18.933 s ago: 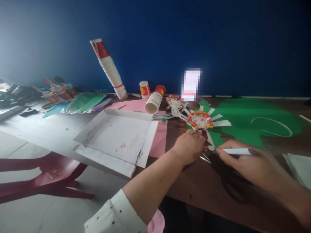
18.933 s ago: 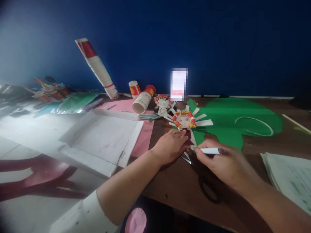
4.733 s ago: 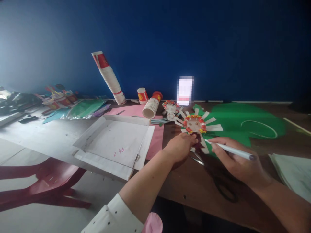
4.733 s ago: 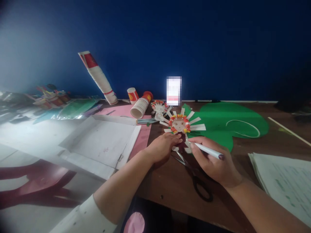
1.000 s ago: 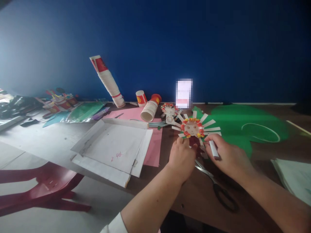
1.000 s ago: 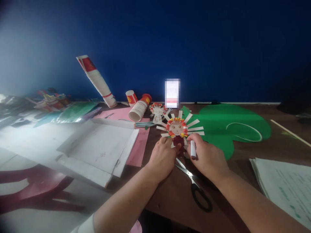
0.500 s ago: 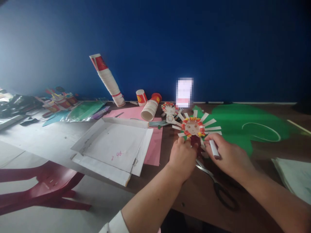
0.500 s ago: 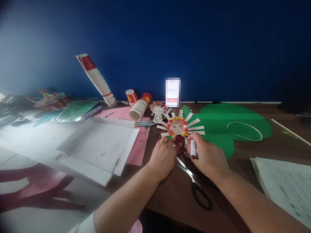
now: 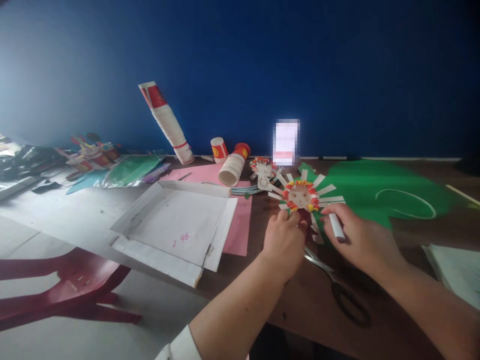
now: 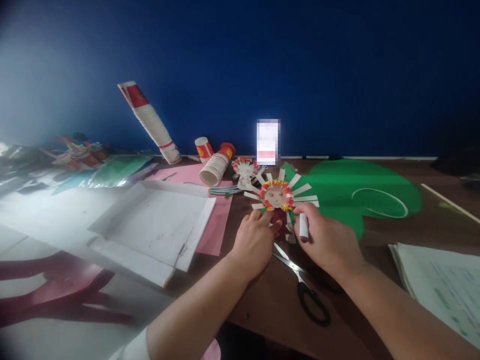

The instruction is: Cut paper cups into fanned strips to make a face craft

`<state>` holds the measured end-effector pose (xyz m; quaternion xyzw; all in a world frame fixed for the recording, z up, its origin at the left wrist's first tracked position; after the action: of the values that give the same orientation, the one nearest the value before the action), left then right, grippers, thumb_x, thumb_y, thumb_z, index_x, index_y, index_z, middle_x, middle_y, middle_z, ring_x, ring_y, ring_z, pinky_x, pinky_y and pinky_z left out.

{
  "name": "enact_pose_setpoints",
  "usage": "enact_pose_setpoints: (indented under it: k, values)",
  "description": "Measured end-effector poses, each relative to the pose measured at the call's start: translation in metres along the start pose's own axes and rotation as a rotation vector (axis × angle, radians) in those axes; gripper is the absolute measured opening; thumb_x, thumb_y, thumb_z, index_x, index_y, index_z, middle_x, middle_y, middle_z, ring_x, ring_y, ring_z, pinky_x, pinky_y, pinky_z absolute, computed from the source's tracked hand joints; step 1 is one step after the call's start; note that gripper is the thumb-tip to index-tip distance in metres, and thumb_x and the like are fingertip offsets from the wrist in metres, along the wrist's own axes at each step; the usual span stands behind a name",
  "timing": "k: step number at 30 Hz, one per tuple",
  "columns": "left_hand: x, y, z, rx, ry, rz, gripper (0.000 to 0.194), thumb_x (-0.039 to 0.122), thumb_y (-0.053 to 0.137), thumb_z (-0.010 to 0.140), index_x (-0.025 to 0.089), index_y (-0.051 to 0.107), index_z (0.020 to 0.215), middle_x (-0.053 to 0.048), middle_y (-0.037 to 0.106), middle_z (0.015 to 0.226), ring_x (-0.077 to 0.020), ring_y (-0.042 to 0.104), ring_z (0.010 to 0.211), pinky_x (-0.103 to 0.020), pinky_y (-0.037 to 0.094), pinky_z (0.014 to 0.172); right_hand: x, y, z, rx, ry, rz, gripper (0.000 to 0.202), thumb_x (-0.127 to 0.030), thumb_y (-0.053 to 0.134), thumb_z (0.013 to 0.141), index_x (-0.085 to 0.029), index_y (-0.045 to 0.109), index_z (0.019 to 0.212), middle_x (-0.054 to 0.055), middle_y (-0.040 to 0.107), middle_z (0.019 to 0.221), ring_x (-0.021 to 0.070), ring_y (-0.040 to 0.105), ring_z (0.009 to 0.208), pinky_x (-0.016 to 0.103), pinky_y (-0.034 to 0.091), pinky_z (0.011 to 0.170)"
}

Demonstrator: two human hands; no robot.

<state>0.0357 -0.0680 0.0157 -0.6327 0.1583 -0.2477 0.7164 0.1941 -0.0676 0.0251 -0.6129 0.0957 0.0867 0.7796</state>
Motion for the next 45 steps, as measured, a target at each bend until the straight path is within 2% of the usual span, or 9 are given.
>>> enact_pose_setpoints:
  k: [5,9,11,13,16,19,23,28,45]
  values:
    - [0.001,-0.002,0.0,-0.008,0.024,-0.022,0.024,0.021,0.045,0.099,0.019,0.066,0.109,-0.007,0.066,0.114,-0.0233,0.054,0.105,-0.036,0.045,0.083,0.003,-0.012,-0.003,0.27,-0.057,-0.001,0.024,-0.032,0.055,0.087,-0.028,0.074,0.1,0.005,0.08,0.082,0.028,0.072,0.062,0.036,0.045,0.055]
    - [0.001,-0.002,0.0,-0.04,0.033,-0.013,0.023,0.021,0.046,0.098,0.018,0.064,0.111,-0.007,0.066,0.109,-0.0224,0.055,0.102,-0.036,0.045,0.086,-0.005,-0.019,-0.007,0.414,-0.273,0.269,0.022,-0.032,0.056,0.092,-0.027,0.076,0.099,0.004,0.081,0.099,0.0253,0.076,0.083,0.039,0.058,0.079]
    - [0.001,-0.001,0.0,-0.058,0.042,-0.009,0.024,0.021,0.045,0.099,0.017,0.063,0.114,-0.007,0.067,0.109,-0.0225,0.056,0.103,-0.037,0.045,0.087,-0.01,-0.02,-0.007,0.393,-0.352,0.431,0.019,-0.032,0.059,0.092,-0.029,0.076,0.099,0.003,0.08,0.102,0.0249,0.075,0.092,0.041,0.058,0.088]
    - [0.002,-0.001,0.0,-0.066,0.048,-0.005,0.025,0.021,0.045,0.099,0.017,0.063,0.115,-0.007,0.066,0.11,-0.0229,0.056,0.104,-0.037,0.045,0.086,-0.012,-0.016,-0.005,0.308,-0.362,0.527,0.018,-0.032,0.06,0.092,-0.03,0.076,0.1,0.003,0.079,0.104,0.0255,0.074,0.096,0.043,0.058,0.09]
    - [0.002,-0.002,0.0,-0.059,0.053,0.0,0.024,0.021,0.046,0.098,0.016,0.065,0.112,-0.008,0.067,0.11,-0.0237,0.055,0.106,-0.037,0.045,0.087,-0.015,-0.006,-0.001,0.212,-0.332,0.539,0.019,-0.033,0.06,0.091,-0.029,0.077,0.1,0.004,0.079,0.106,0.0259,0.074,0.097,0.043,0.058,0.091]
    - [0.004,-0.003,0.001,-0.067,0.046,0.005,0.024,0.019,0.047,0.097,0.016,0.066,0.112,-0.008,0.067,0.11,-0.0239,0.055,0.106,-0.037,0.045,0.087,-0.017,0.003,0.003,0.177,-0.266,0.474,0.017,-0.033,0.06,0.088,-0.028,0.075,0.095,0.004,0.08,0.102,0.0264,0.075,0.095,0.042,0.058,0.088]
    - [0.006,-0.003,0.001,-0.091,0.04,0.008,0.024,0.019,0.048,0.096,0.016,0.07,0.106,-0.009,0.068,0.109,-0.0244,0.055,0.106,-0.038,0.044,0.087,-0.018,0.008,0.005,0.165,-0.196,0.406,0.014,-0.034,0.06,0.085,-0.026,0.071,0.09,0.004,0.08,0.092,0.0253,0.076,0.084,0.036,0.057,0.075]
    - [0.008,-0.003,0.001,-0.081,0.037,-0.007,0.026,0.02,0.049,0.095,0.015,0.073,0.103,-0.01,0.069,0.109,-0.0249,0.055,0.106,-0.038,0.044,0.09,-0.019,0.012,0.006,0.179,-0.221,0.345,0.017,-0.035,0.058,0.088,-0.026,0.07,0.094,0.004,0.08,0.095,0.0244,0.075,0.084,0.033,0.053,0.071]
    - [0.009,0.004,0.003,-0.079,0.04,-0.057,0.025,0.02,0.05,0.095,0.015,0.074,0.099,-0.01,0.068,0.106,-0.0257,0.055,0.108,-0.039,0.044,0.087,-0.014,0.019,0.006,0.165,-0.271,0.246,0.017,-0.035,0.059,0.091,-0.027,0.07,0.101,0.003,0.08,0.103,0.0251,0.076,0.087,0.033,0.052,0.071]
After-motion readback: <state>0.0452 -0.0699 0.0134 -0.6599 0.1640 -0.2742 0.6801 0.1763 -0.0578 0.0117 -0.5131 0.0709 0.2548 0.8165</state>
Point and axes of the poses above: each hand's wrist, its own z-axis towards the middle knuckle, its own y-axis out of the palm, x = y × z, the point moved 4 cm from there along z, towards the middle knuckle
